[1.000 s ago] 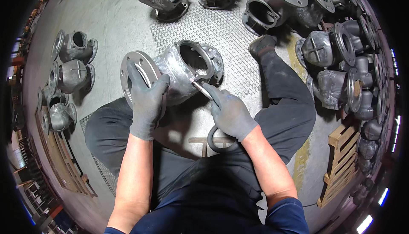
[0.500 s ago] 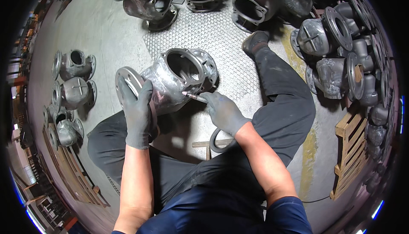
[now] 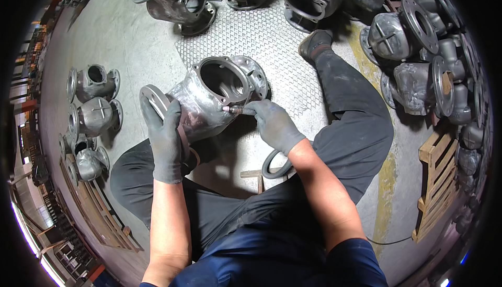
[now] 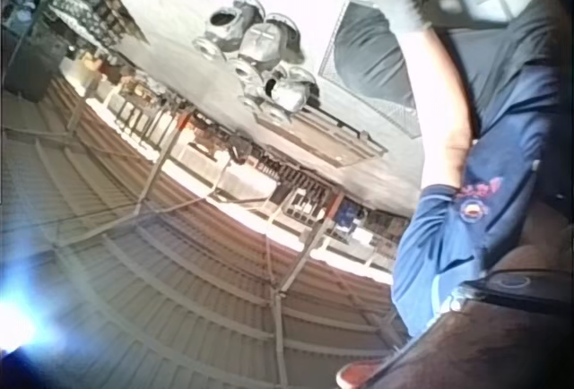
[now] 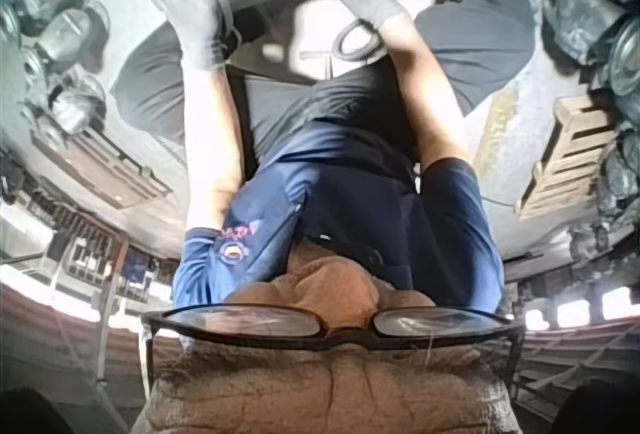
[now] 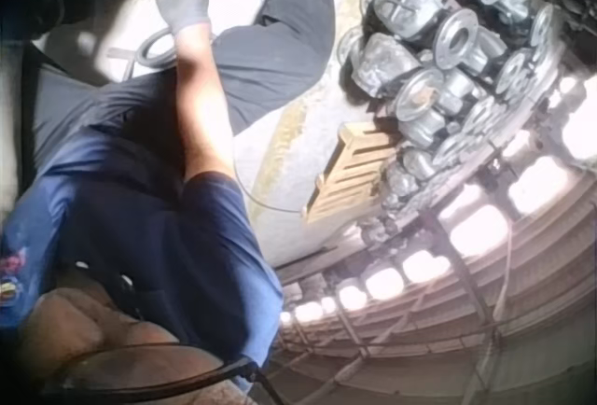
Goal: Grinding and smoothing the surface of a metal valve body casting using a handheld rotary tool.
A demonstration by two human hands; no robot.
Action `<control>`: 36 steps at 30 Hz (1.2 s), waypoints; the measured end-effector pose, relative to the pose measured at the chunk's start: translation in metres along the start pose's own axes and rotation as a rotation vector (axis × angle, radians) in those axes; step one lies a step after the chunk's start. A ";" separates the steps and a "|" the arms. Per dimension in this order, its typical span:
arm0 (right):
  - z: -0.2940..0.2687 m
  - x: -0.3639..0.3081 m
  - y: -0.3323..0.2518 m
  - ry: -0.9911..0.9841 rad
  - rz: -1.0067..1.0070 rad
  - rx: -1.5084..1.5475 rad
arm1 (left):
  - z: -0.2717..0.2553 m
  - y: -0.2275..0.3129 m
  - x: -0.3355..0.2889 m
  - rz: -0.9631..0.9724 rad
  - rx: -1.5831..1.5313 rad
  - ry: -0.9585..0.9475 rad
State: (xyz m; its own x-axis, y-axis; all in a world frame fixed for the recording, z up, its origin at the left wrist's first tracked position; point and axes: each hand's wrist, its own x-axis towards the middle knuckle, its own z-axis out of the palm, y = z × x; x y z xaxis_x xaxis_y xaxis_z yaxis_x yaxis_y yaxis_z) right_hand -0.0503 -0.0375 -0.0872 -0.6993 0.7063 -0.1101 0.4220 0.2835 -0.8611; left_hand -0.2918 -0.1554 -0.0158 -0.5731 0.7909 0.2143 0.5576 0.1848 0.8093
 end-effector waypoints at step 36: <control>-0.018 0.002 0.003 0.045 0.567 0.399 | -0.055 0.011 -0.051 -0.694 -0.049 0.114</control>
State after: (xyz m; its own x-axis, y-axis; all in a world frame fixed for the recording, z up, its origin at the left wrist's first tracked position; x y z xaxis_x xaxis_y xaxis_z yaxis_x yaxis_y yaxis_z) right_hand -0.0397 -0.0236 -0.0806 -0.4054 0.7034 -0.5839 0.4652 -0.3911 -0.7941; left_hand -0.2893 -0.2260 0.0125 -0.8475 0.4331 -0.3067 0.0142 0.5962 0.8027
